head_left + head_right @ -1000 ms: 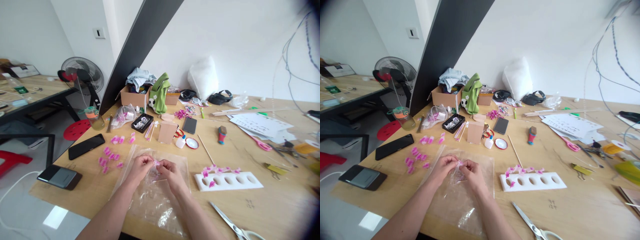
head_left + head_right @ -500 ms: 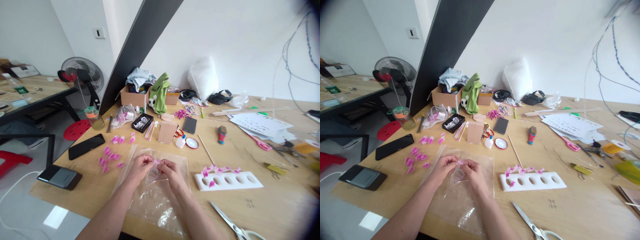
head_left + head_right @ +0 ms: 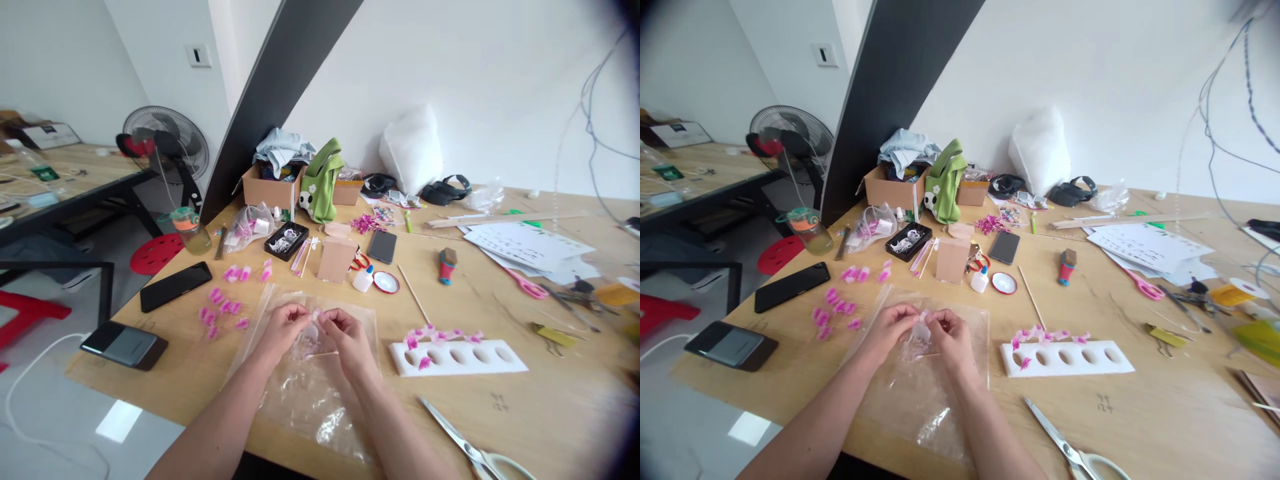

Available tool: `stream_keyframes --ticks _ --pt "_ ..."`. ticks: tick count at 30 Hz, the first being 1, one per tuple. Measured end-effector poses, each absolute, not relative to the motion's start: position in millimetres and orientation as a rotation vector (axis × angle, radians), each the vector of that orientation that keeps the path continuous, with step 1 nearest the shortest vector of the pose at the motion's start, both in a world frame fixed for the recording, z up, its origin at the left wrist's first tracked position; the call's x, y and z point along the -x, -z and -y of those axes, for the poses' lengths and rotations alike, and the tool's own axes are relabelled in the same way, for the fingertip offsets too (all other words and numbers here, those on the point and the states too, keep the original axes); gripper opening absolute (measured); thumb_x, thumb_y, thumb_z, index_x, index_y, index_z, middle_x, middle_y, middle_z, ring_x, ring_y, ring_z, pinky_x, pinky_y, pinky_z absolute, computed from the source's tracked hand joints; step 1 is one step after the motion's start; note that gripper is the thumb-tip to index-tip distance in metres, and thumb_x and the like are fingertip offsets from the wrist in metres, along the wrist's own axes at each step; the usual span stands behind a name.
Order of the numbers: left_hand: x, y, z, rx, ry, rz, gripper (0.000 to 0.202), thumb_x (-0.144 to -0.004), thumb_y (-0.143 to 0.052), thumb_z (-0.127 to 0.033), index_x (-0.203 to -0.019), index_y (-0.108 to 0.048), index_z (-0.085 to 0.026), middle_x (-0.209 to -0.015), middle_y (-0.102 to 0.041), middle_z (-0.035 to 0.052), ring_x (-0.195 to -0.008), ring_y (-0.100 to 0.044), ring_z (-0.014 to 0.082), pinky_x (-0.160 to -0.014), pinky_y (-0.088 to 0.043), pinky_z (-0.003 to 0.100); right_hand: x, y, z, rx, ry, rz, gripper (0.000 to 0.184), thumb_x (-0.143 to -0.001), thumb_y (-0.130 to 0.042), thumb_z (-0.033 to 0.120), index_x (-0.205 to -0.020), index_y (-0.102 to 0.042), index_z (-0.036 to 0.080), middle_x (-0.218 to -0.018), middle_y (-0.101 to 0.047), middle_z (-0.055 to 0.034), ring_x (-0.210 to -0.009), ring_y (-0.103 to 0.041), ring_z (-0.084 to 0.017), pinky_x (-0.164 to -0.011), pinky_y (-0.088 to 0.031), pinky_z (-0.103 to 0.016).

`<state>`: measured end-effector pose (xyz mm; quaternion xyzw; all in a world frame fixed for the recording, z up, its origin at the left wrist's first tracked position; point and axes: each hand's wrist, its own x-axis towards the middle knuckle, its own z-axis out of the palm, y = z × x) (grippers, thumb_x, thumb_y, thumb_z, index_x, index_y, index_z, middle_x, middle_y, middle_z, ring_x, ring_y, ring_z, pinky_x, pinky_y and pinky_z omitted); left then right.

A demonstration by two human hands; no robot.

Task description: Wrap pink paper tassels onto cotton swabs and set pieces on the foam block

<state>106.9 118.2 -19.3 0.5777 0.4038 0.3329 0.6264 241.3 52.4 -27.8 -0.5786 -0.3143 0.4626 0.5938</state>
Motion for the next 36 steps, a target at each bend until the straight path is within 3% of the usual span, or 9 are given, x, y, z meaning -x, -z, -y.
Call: stream_keyframes --ticks 3,9,18,23,30,36 --pt "-107 21 -118 -1.244 -0.695 -0.903 0.019 -0.073 -0.065 -0.034 -0.069 -0.065 -0.016 -0.052 -0.046 -0.0051 -0.049 -0.037 0.0085 -0.049 -0.025 0.024 -241 20 -51 1.267 -1.067 0.690 0.033 -0.069 -0.078 0.048 -0.071 -0.064 0.018 -0.067 -0.060 0.0002 -0.061 -0.049 -0.011 -0.057 -0.038 -0.025" --pt "-107 22 -117 -1.214 -0.701 -0.821 0.020 -0.071 -0.071 -0.034 -0.068 -0.065 -0.015 -0.064 -0.055 -0.0019 -0.051 -0.038 0.0069 -0.049 -0.024 0.023 -241 15 -51 1.225 -1.042 0.685 0.035 -0.067 -0.079 0.049 -0.070 -0.065 0.018 -0.066 -0.060 0.0005 -0.060 -0.049 -0.012 -0.058 -0.038 -0.025" --pt "-108 21 -118 -1.245 -0.755 -0.815 0.021 -0.070 -0.073 -0.034 -0.065 -0.065 -0.015 -0.067 -0.057 -0.0012 -0.048 -0.034 0.0053 -0.048 -0.024 0.023 -240 20 -51 1.260 -1.008 0.726 0.035 -0.071 -0.077 0.050 -0.072 -0.065 0.017 -0.069 -0.061 -0.0004 -0.064 -0.052 -0.013 -0.062 -0.039 -0.027" --pt "-107 21 -120 -1.204 -0.793 -0.865 0.025 -0.067 -0.074 -0.038 -0.068 -0.064 -0.015 -0.067 -0.057 -0.0020 -0.048 -0.036 0.0056 -0.047 -0.024 0.023 -252 13 -52 1.411 -0.873 0.919 0.035 -0.079 -0.067 0.052 -0.085 -0.066 0.018 -0.080 -0.066 -0.0044 -0.071 -0.057 -0.017 -0.066 -0.042 -0.029" --pt "-73 13 -115 -1.284 -0.832 -0.920 0.025 -0.071 -0.069 -0.040 -0.073 -0.061 -0.016 -0.063 -0.051 -0.0039 -0.049 -0.040 0.0074 -0.049 -0.030 0.023 -274 9 -36 1.765 -0.490 1.650 0.012 -0.085 -0.054 0.020 -0.079 -0.065 0.021 -0.082 -0.063 -0.0048 -0.082 -0.055 -0.021 -0.075 -0.041 -0.033" --pt "-36 18 -89 -1.344 -0.828 -1.035 0.025 -0.076 -0.065 -0.041 -0.074 -0.060 -0.017 -0.065 -0.054 -0.0025 -0.055 -0.048 0.0107 -0.057 -0.038 0.025 -266 33 -17 1.909 -0.423 1.906 0.023 -0.083 -0.048 0.003 -0.085 -0.064 0.019 -0.091 -0.060 -0.0074 -0.091 -0.052 -0.022 -0.079 -0.040 -0.032"
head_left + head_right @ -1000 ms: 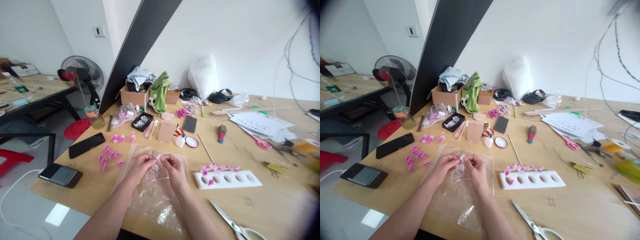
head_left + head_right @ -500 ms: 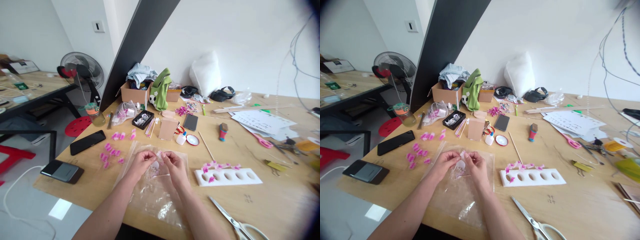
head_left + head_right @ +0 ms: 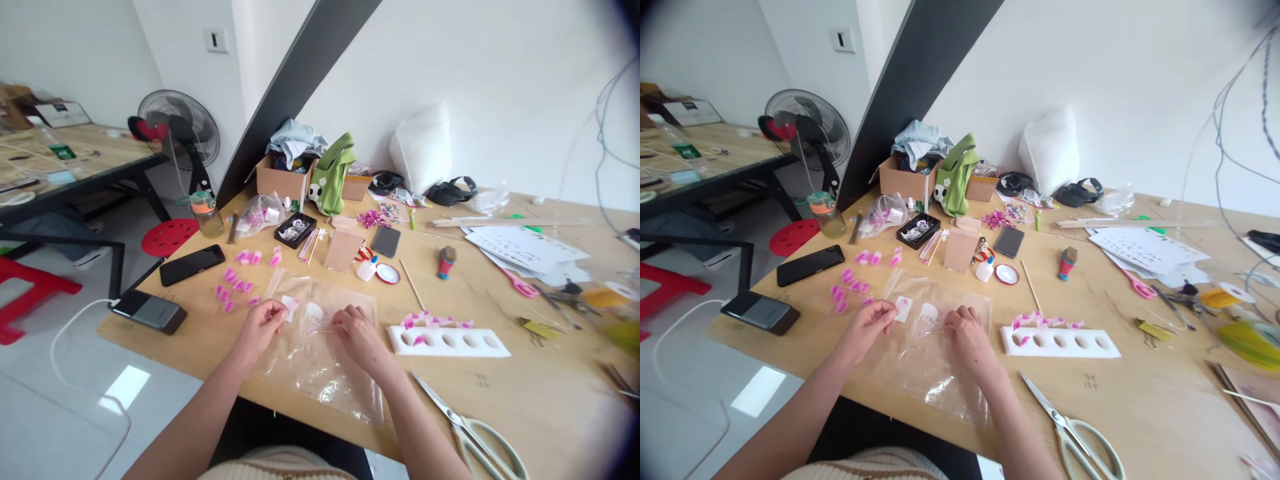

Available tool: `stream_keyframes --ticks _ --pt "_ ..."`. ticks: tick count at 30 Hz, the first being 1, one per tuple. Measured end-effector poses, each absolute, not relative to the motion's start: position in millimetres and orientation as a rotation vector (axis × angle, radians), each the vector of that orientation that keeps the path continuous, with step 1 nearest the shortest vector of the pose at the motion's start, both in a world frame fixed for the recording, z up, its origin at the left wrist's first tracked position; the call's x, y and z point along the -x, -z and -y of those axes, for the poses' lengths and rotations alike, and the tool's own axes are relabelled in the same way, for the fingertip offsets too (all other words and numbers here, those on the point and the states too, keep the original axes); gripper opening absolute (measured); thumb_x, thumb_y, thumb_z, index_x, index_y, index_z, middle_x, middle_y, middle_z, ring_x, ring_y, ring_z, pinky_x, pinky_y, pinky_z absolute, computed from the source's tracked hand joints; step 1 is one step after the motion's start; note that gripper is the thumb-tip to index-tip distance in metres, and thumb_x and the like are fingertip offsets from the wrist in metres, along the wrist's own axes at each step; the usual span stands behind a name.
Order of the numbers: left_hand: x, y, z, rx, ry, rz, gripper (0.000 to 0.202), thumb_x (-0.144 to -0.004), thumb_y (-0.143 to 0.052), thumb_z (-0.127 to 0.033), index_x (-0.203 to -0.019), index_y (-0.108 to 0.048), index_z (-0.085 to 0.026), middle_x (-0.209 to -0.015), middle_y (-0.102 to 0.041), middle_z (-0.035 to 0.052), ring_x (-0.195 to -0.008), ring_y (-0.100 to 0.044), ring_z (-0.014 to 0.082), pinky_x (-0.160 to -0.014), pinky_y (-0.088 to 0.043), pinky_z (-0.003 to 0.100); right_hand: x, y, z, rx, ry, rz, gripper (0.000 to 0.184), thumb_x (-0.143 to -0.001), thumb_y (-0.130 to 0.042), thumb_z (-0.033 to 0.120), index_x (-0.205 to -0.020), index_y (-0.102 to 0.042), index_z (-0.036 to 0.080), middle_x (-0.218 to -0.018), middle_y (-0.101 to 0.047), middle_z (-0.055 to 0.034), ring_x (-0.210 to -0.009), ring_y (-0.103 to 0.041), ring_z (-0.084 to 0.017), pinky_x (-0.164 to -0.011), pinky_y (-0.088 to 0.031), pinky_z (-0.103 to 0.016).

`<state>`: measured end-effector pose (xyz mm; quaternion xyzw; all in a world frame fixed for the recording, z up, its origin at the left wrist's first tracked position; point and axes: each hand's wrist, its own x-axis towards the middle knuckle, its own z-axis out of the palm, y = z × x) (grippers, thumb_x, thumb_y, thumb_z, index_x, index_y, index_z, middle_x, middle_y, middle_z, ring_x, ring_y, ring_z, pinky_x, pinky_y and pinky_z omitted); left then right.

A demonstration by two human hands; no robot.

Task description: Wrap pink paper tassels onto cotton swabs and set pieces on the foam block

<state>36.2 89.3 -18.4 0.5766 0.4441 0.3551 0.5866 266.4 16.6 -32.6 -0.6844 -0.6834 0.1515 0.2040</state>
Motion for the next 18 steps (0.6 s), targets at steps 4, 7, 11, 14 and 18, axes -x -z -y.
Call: stream_keyframes --ticks 4,7,11,14,18 --pt "-28 31 -72 -1.316 -0.828 -1.075 0.025 -0.078 -0.063 -0.042 -0.073 -0.059 -0.017 -0.066 -0.057 -0.0015 -0.059 -0.053 0.0131 -0.063 -0.042 0.027 -264 42 -15 1.892 -0.426 1.948 0.021 -0.084 -0.046 0.003 -0.080 -0.060 0.019 -0.089 -0.059 -0.0081 -0.090 -0.051 -0.023 -0.080 -0.040 -0.033" --pt "-25 40 -66 -1.336 -0.833 -1.103 0.026 -0.079 -0.062 -0.043 -0.073 -0.058 -0.018 -0.065 -0.057 -0.0012 -0.061 -0.055 0.0145 -0.065 -0.043 0.027 -266 41 -13 1.853 -0.422 1.971 0.020 -0.084 -0.046 0.005 -0.078 -0.057 0.019 -0.088 -0.059 -0.0086 -0.089 -0.051 -0.023 -0.080 -0.041 -0.034" --pt "-21 50 -65 -1.386 -0.829 -1.138 0.026 -0.081 -0.059 -0.043 -0.074 -0.058 -0.019 -0.062 -0.058 -0.0008 -0.063 -0.056 0.0160 -0.067 -0.043 0.029 -270 37 -9 1.814 -0.397 1.940 0.020 -0.086 -0.042 0.006 -0.081 -0.055 0.020 -0.088 -0.060 -0.0070 -0.088 -0.053 -0.022 -0.078 -0.043 -0.032" --pt "-20 54 -64 -1.430 -0.836 -1.125 0.026 -0.081 -0.059 -0.044 -0.072 -0.057 -0.019 -0.061 -0.058 -0.0009 -0.062 -0.056 0.0163 -0.066 -0.044 0.029 -267 37 -8 1.845 -0.346 1.865 0.020 -0.087 -0.039 0.007 -0.082 -0.055 0.019 -0.085 -0.060 -0.0060 -0.086 -0.054 -0.021 -0.077 -0.043 -0.032" --pt "-21 56 -62 -1.451 -0.835 -1.119 0.028 -0.078 -0.060 -0.045 -0.069 -0.055 -0.020 -0.059 -0.057 -0.0012 -0.059 -0.055 0.0162 -0.062 -0.042 0.028 -260 44 -8 1.883 -0.262 1.803 0.021 -0.090 -0.039 0.012 -0.083 -0.057 0.020 -0.085 -0.062 -0.0066 -0.085 -0.054 -0.022 -0.078 -0.043 -0.033"
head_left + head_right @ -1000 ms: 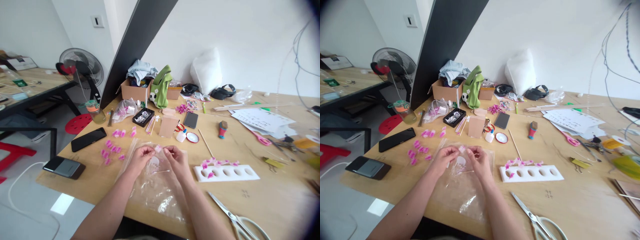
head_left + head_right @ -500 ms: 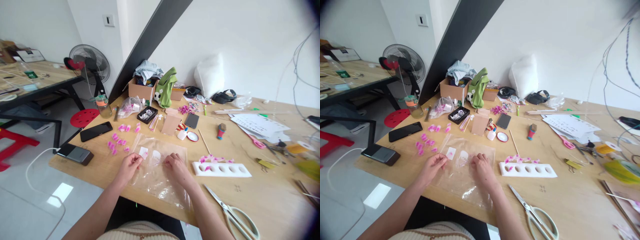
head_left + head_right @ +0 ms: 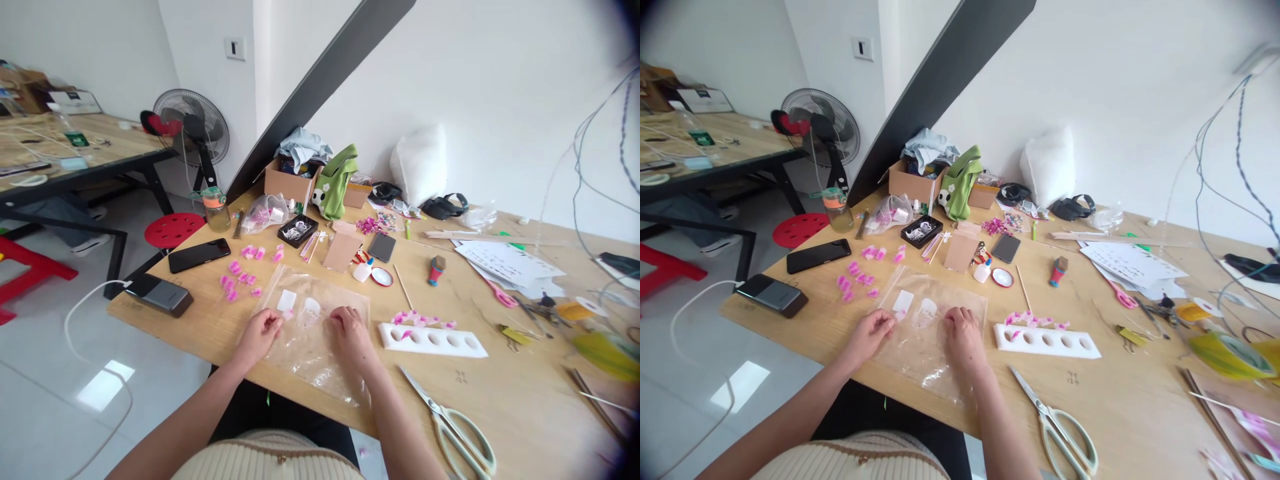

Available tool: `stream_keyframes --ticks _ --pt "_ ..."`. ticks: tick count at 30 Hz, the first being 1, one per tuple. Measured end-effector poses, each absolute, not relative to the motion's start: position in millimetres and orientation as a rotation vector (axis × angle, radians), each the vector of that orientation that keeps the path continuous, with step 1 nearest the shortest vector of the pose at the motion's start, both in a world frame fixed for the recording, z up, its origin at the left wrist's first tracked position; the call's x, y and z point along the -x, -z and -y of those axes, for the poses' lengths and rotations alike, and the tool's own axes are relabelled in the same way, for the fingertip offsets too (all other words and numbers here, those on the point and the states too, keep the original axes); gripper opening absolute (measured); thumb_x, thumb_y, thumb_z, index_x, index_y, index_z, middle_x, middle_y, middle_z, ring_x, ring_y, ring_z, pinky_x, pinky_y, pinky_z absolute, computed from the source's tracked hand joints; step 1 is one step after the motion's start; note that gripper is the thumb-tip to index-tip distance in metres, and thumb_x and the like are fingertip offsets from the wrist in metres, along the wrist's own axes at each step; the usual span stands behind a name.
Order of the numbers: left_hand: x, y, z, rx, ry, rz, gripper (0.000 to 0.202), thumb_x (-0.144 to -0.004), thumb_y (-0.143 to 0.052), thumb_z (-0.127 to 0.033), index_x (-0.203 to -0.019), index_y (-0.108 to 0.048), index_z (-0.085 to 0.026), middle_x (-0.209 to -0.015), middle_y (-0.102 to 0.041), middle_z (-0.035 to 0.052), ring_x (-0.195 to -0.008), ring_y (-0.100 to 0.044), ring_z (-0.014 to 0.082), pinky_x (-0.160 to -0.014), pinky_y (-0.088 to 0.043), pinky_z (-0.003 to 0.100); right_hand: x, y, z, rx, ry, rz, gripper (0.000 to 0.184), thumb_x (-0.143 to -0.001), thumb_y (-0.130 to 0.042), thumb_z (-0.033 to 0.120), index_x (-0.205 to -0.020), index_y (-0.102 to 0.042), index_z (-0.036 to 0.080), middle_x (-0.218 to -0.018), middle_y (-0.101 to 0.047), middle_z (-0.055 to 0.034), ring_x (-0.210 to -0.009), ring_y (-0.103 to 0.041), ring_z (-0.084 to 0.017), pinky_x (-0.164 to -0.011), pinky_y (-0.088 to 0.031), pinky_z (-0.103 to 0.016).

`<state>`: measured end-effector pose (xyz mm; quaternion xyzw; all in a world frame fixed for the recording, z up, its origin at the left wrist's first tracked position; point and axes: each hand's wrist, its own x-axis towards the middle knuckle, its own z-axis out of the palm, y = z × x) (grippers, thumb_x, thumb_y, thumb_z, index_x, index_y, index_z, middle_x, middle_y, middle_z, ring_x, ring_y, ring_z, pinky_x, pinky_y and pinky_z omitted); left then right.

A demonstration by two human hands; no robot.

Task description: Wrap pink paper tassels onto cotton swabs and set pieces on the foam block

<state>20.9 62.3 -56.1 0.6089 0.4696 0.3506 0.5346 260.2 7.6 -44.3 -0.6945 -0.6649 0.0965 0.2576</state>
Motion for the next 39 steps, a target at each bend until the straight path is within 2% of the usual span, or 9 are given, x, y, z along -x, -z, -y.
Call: stream_keyframes --ticks 6,12,18,27,36,39 --pt "-22 56 -62 -1.473 -0.822 -1.121 0.026 -0.078 -0.057 -0.043 -0.067 -0.053 -0.020 -0.059 -0.056 -0.0014 -0.057 -0.054 0.0158 -0.062 -0.041 0.028 -256 56 -5 1.930 -0.123 1.807 0.025 -0.095 -0.036 0.014 -0.085 -0.059 0.020 -0.088 -0.060 -0.0104 -0.088 -0.050 -0.025 -0.079 -0.039 -0.036" --pt "-22 57 -63 -1.461 -0.833 -1.123 0.027 -0.077 -0.058 -0.045 -0.067 -0.054 -0.020 -0.057 -0.056 -0.0014 -0.058 -0.055 0.0163 -0.062 -0.041 0.028 -249 53 2 1.888 -0.088 1.930 0.026 -0.091 -0.040 0.007 -0.082 -0.060 0.021 -0.085 -0.060 -0.0072 -0.087 -0.049 -0.024 -0.079 -0.036 -0.034" --pt "-21 60 -63 -1.470 -0.825 -1.133 0.028 -0.077 -0.060 -0.046 -0.068 -0.054 -0.020 -0.059 -0.058 -0.0009 -0.059 -0.055 0.0166 -0.063 -0.041 0.029 -248 51 3 1.862 -0.072 1.945 0.025 -0.093 -0.040 0.007 -0.089 -0.061 0.021 -0.089 -0.061 -0.0063 -0.089 -0.050 -0.023 -0.079 -0.036 -0.033" --pt "-22 64 -63 -1.477 -0.837 -1.136 0.023 -0.078 -0.058 -0.040 -0.068 -0.053 -0.020 -0.060 -0.059 -0.0004 -0.059 -0.056 0.0164 -0.063 -0.042 0.028 -246 51 3 1.847 -0.079 2.009 0.030 -0.089 -0.039 0.002 -0.089 -0.062 0.021 -0.089 -0.060 -0.0069 -0.089 -0.050 -0.023 -0.080 -0.037 -0.034" --pt "-23 69 -62 -1.498 -0.836 -1.140 0.020 -0.081 -0.055 -0.037 -0.071 -0.053 -0.020 -0.062 -0.058 -0.0006 -0.059 -0.057 0.0159 -0.061 -0.043 0.028 -243 47 0 1.867 -0.071 2.044 0.028 -0.094 -0.038 0.007 -0.089 -0.063 0.019 -0.087 -0.059 -0.0084 -0.088 -0.048 -0.024 -0.080 -0.037 -0.035" --pt "-23 69 -61 -1.515 -0.837 -1.150 0.019 -0.081 -0.054 -0.036 -0.071 -0.053 -0.020 -0.062 -0.058 -0.0006 -0.059 -0.056 0.0157 -0.060 -0.042 0.027 -240 47 2 1.843 -0.060 2.021 0.024 -0.097 -0.041 0.015 -0.091 -0.063 0.019 -0.088 -0.059 -0.0076 -0.086 -0.047 -0.023 -0.080 -0.037 -0.034"
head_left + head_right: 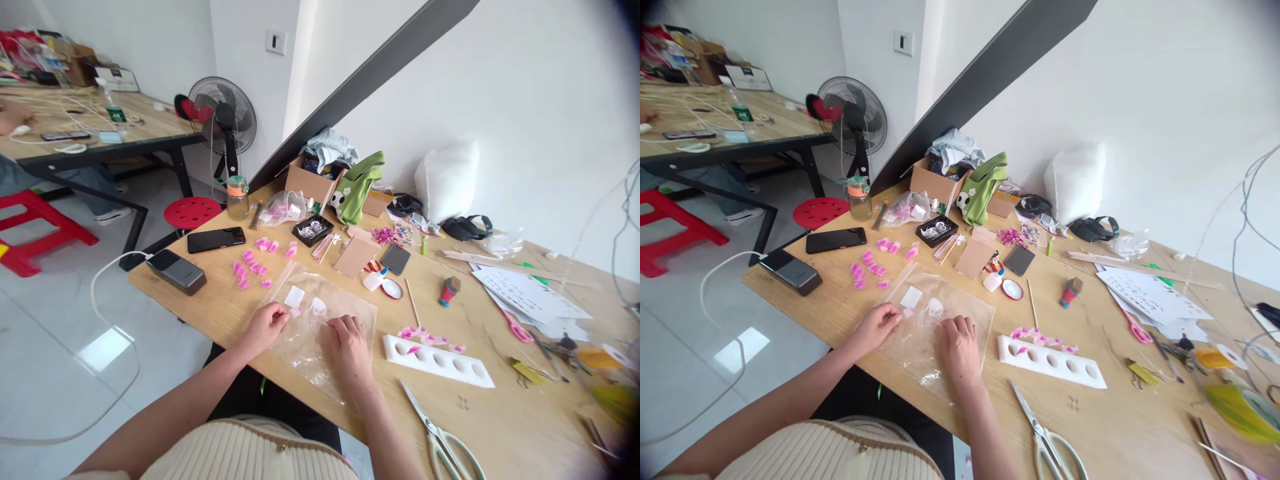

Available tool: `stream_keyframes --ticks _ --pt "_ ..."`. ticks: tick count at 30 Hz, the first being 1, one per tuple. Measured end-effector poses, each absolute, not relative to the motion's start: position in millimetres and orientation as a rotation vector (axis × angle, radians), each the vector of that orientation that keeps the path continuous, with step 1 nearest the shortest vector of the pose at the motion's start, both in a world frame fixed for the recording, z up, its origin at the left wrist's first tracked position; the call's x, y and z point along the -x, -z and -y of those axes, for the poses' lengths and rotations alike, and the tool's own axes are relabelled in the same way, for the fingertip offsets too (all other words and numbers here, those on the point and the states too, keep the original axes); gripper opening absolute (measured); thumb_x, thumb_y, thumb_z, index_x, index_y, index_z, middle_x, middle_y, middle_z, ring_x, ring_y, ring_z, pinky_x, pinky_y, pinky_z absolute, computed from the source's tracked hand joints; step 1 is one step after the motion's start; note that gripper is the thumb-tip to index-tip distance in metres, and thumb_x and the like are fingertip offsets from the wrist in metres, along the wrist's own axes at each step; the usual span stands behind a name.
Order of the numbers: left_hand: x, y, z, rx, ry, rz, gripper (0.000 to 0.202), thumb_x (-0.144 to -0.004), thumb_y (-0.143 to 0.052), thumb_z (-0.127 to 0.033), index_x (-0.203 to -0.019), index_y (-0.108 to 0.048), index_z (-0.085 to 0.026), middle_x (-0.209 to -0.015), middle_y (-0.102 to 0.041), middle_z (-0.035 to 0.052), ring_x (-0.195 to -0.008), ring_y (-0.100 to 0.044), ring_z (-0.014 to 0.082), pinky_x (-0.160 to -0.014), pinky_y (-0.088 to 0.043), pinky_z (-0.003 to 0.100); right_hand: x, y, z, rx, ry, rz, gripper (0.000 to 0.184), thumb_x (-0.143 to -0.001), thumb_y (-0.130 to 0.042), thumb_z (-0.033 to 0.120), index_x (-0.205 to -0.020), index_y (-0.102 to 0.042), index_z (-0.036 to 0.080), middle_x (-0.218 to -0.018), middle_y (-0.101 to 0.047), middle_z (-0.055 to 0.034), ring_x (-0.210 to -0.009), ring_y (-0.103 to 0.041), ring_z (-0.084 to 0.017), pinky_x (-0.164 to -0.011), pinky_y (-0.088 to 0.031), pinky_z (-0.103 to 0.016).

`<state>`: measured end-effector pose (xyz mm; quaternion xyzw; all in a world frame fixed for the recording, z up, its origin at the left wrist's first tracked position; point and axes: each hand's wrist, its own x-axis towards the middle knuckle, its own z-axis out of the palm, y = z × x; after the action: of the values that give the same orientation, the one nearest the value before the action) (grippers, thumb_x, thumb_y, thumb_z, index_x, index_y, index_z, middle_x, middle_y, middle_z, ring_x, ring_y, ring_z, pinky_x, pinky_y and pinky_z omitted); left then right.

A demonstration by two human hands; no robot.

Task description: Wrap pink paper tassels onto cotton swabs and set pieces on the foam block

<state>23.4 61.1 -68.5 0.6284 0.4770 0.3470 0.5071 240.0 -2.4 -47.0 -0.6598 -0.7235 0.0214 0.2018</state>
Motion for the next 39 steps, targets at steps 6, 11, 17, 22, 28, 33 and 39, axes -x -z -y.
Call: stream_keyframes --ticks 6,11,17,22,28,33,39 --pt "-24 71 -61 -1.541 -0.836 -1.160 0.019 -0.081 -0.052 -0.035 -0.070 -0.052 -0.020 -0.063 -0.059 -0.0003 -0.060 -0.057 0.0156 -0.060 -0.044 0.027 -240 51 6 1.809 -0.056 2.059 0.027 -0.094 -0.041 0.007 -0.089 -0.064 0.020 -0.084 -0.058 -0.0064 -0.085 -0.048 -0.023 -0.079 -0.037 -0.033" --pt "-23 74 -62 -1.562 -0.831 -1.167 0.019 -0.082 -0.053 -0.034 -0.070 -0.052 -0.020 -0.064 -0.059 -0.0004 -0.061 -0.058 0.0157 -0.060 -0.044 0.027 -241 49 7 1.817 -0.043 2.005 0.021 -0.095 -0.045 0.012 -0.091 -0.064 0.018 -0.087 -0.059 -0.0070 -0.086 -0.048 -0.023 -0.079 -0.037 -0.033" --pt "-23 74 -61 -1.584 -0.841 -1.172 0.019 -0.083 -0.051 -0.034 -0.071 -0.052 -0.020 -0.064 -0.059 -0.0002 -0.062 -0.059 0.0160 -0.061 -0.045 0.027 -238 48 7 1.842 -0.064 2.077 0.024 -0.093 -0.045 0.007 -0.088 -0.065 0.019 -0.084 -0.059 -0.0059 -0.085 -0.048 -0.022 -0.077 -0.035 -0.032" --pt "-23 77 -61 -1.593 -0.838 -1.170 0.018 -0.083 -0.052 -0.034 -0.071 -0.052 -0.020 -0.065 -0.061 -0.0001 -0.062 -0.060 0.0156 -0.062 -0.045 0.027 -239 45 9 1.873 -0.068 2.004 0.021 -0.095 -0.046 0.012 -0.087 -0.064 0.019 -0.085 -0.058 -0.0057 -0.085 -0.048 -0.022 -0.078 -0.034 -0.032" --pt "-23 71 -60 -1.611 -0.847 -1.170 0.021 -0.084 -0.051 -0.036 -0.070 -0.051 -0.020 -0.064 -0.059 0.0005 -0.060 -0.058 0.0158 -0.060 -0.044 0.027 -235 42 7 1.944 -0.093 2.042 0.022 -0.092 -0.046 0.007 -0.090 -0.064 0.020 -0.086 -0.058 -0.0060 -0.087 -0.048 -0.022 -0.077 -0.034 -0.033" --pt "-24 68 -58 -1.638 -0.836 -1.192 0.021 -0.084 -0.049 -0.035 -0.069 -0.050 -0.021 -0.063 -0.059 0.0016 -0.060 -0.057 0.0168 -0.060 -0.043 0.027 -231 42 3 1.937 -0.069 2.014 0.022 -0.093 -0.045 0.008 -0.084 -0.062 0.019 -0.085 -0.058 -0.0061 -0.085 -0.049 -0.022 -0.076 -0.034 -0.033" --pt "-26 71 -59 -1.657 -0.859 -1.201 0.023 -0.084 -0.046 -0.036 -0.068 -0.049 -0.021 -0.062 -0.057 0.0015 -0.061 -0.056 0.0173 -0.060 -0.042 0.028 -233 50 -2 1.871 -0.044 2.039 0.024 -0.092 -0.045 0.005 -0.083 -0.062 0.021 -0.083 -0.059 -0.0053 -0.082 -0.050 -0.022 -0.074 -0.034 -0.033"
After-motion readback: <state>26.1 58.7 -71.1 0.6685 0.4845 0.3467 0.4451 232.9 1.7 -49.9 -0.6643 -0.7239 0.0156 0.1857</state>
